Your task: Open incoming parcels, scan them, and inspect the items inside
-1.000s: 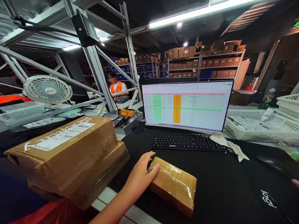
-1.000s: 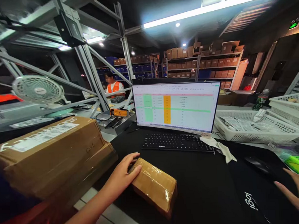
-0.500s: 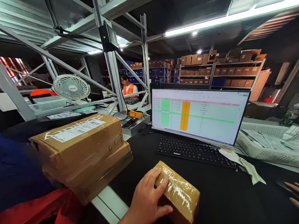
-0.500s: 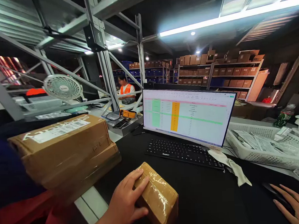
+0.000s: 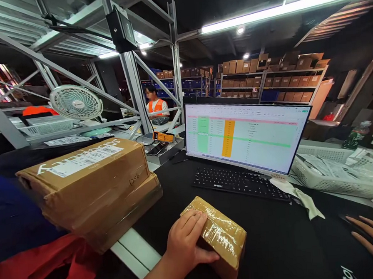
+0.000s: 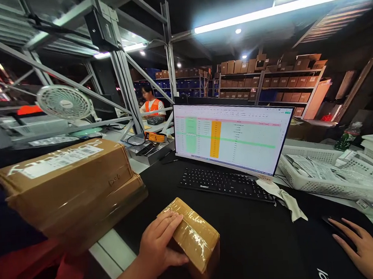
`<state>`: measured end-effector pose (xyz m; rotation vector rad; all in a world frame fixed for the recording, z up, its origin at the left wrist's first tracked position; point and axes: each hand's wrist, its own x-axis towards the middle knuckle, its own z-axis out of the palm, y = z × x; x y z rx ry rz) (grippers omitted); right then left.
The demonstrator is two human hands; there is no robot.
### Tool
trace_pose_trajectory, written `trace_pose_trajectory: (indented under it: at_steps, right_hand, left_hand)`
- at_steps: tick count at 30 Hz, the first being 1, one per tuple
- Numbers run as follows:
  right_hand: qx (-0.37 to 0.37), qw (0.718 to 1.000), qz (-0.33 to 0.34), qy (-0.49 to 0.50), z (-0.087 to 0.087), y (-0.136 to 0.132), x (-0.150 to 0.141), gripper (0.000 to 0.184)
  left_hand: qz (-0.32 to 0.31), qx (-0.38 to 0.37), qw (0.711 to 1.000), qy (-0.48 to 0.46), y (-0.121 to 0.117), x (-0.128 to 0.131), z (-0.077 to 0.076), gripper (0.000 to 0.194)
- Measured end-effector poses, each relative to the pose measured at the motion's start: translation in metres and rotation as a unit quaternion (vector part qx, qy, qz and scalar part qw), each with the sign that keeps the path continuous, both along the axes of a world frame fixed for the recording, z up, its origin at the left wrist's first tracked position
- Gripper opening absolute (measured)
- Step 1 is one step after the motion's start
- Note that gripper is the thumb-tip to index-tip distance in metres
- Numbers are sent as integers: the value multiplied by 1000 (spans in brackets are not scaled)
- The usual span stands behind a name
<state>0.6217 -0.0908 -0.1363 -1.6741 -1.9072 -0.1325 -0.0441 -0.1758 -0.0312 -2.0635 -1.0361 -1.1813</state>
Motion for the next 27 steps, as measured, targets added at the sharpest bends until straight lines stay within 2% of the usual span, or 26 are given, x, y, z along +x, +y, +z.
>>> trace_pose_trajectory:
  at_steps: [2, 5, 7, 8, 10, 12, 14, 17, 21, 24, 27]
  right_hand:
    - [-3, 999, -22, -28, 10, -2, -10, 59]
    - [-10, 993, -84, -87, 45, -28, -54, 80]
    - [-32, 987, -129, -94, 74, -57, -89, 78]
    - [-71, 983, -136, -100, 85, -73, -104, 76]
    - [-121, 976, -155, -98, 99, -110, -126, 68]
    - [-174, 961, -199, -81, 98, -151, -144, 62]
    - [-213, 946, -239, -55, 87, -189, -162, 61]
    - [-223, 940, -259, -12, 73, -225, -186, 62]
    - [-206, 947, -245, 27, 74, -225, -195, 54]
    - [-214, 952, -214, 34, 83, -210, -188, 52]
    - [-228, 956, -165, 82, 98, -188, -188, 59]
  left_hand:
    - [6, 12, 1000, -9, 0, -1, -2, 79]
    - [-6, 14, 1000, 13, -1, -3, -3, 65]
    - [-22, -5, 999, 25, 0, -5, -2, 57]
    - [-32, -15, 999, 26, 2, -5, -1, 53]
    - [-55, -28, 998, 27, 6, -7, 1, 45]
    - [-75, -32, 996, 26, 12, -7, 3, 42]
    - [-92, -32, 995, 16, 17, -7, 3, 47]
    - [-123, -34, 992, -5, 21, -3, 2, 53]
    - [-126, -49, 991, -26, 20, 3, 1, 51]
    - [-102, -69, 991, -48, 12, 5, -1, 48]
    - [-118, -70, 987, -84, 3, 6, -2, 44]
